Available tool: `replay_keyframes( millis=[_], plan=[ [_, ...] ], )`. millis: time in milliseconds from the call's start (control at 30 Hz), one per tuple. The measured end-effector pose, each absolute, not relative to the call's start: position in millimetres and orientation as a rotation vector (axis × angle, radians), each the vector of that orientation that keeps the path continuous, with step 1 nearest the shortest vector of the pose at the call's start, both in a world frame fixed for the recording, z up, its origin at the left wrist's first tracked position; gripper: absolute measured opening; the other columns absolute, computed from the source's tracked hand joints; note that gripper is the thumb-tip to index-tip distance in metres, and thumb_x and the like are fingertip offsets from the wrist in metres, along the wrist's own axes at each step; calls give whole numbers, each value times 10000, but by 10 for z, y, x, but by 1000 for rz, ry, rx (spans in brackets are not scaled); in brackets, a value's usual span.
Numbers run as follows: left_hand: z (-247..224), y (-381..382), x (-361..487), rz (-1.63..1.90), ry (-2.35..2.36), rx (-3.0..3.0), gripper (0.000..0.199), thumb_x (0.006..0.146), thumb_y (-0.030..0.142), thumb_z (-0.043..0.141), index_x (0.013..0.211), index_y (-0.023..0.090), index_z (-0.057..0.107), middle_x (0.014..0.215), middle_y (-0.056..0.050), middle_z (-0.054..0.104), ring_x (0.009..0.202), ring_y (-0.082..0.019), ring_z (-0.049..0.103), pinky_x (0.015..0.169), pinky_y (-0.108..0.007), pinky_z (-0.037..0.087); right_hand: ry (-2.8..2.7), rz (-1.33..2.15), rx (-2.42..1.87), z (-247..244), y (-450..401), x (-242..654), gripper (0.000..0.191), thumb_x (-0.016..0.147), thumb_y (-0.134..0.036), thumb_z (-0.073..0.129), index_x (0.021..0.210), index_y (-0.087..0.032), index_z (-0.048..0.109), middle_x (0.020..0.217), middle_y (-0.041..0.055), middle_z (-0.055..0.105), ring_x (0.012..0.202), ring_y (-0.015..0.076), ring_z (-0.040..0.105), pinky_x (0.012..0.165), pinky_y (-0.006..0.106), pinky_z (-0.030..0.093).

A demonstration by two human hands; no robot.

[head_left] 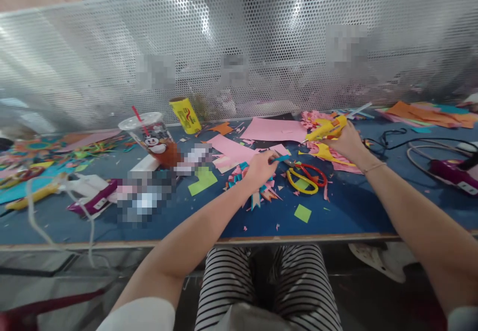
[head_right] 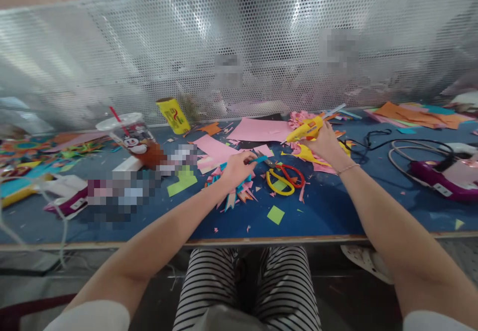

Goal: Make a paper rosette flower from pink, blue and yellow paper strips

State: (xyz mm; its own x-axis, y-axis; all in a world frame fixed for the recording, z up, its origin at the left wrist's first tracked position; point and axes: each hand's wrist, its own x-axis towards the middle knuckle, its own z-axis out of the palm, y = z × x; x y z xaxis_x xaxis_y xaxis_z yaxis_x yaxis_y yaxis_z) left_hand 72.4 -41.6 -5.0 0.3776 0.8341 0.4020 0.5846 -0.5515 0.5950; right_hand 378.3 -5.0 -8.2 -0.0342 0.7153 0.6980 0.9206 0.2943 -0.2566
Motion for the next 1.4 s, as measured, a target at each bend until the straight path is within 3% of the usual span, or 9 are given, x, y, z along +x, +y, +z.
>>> replay_keyframes(
  millis=[100,200,367,500,667,867,1233,1400],
  plan=[
    [-123,-416,735,965,1104,2484,149,804,112,532,865,164,658,901,-46,682,882,-148,620,846,-258,462,-1879,-484,-1480,-42,-93,3752,518,712,-410,650,1116,-98,564,1130,201,548,1142,325,431,1015,423,344],
    [-149,-454,743,914,1053,2608,161,854,152,490,872,166,650,915,-58,665,909,-157,607,846,-268,457,-1923,-617,-1434,0,-169,3685,456,742,-370,615,1099,-89,572,1096,199,556,1138,315,444,1008,397,360],
    [-81,-531,706,837,1226,2545,150,854,230,493,939,208,615,766,-13,655,710,-176,613,671,-278,457,-1907,-665,-1407,-1,-266,3533,476,739,-345,596,1135,-88,543,1114,188,563,1141,306,457,994,401,383],
    [-55,-516,677,883,1285,2326,123,824,250,536,921,203,596,700,6,649,645,-155,611,626,-253,442,-1964,-633,-1427,-13,-287,3486,454,731,-362,602,1075,-69,561,1106,207,579,1132,311,487,985,393,389],
    [-35,-466,641,974,1202,2082,101,821,259,534,867,187,587,736,-4,664,619,-115,613,577,-214,441,-1929,-554,-1706,27,-319,3454,346,718,-356,596,921,-77,619,920,194,638,929,319,594,788,378,459],
    [-12,-467,597,1025,1153,2114,116,818,249,536,892,188,600,760,-11,675,615,-102,613,614,-216,467,-1978,-601,-1884,60,-342,3432,328,727,-379,558,810,-78,658,769,182,644,797,326,612,643,357,431],
    [-46,-474,632,934,1205,2090,94,795,231,545,838,189,616,696,-8,674,614,-126,620,602,-243,467,-1972,-475,-1698,-24,-300,3428,268,753,-328,566,886,-105,632,891,189,640,892,335,599,755,408,469],
    [-55,-445,632,982,1216,2093,76,771,230,553,786,195,618,721,-20,682,651,-134,625,620,-244,470,-1994,-432,-1646,-52,-291,3396,335,750,-363,599,965,-105,611,982,199,634,970,342,583,820,419,470]
  ],
)
